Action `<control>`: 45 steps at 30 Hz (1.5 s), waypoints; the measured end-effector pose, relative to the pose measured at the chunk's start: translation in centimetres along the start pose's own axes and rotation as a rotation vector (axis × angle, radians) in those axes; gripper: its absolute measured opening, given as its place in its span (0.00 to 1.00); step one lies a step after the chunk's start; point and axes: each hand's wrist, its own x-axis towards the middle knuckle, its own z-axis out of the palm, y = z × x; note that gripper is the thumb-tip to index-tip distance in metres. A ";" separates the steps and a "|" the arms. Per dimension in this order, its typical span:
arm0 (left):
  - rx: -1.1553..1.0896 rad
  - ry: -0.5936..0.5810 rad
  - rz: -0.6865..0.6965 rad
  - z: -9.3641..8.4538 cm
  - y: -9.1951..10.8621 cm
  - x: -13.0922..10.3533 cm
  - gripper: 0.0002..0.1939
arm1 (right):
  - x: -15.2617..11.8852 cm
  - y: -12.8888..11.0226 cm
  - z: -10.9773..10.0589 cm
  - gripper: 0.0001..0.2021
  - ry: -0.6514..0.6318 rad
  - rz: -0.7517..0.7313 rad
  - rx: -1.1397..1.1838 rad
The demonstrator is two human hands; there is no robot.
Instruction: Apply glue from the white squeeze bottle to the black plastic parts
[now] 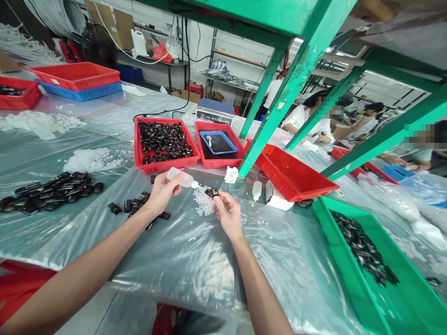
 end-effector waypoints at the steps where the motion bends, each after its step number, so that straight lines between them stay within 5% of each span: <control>1: 0.004 -0.012 -0.001 0.0 0.0 0.0 0.24 | 0.0 0.0 0.0 0.21 -0.009 -0.001 -0.003; 17: 0.084 -0.141 0.119 -0.6 -0.5 0.0 0.22 | -0.1 0.0 -0.1 0.20 -0.019 -0.015 0.007; 36: 0.321 -0.110 0.396 -0.3 1.3 -2.3 0.12 | -0.4 -0.5 -0.4 0.21 -0.033 -0.025 -0.014; 45: 0.171 -0.134 0.288 -0.2 1.1 -1.9 0.15 | -0.3 -0.5 -0.6 0.22 -0.050 -0.006 0.014</control>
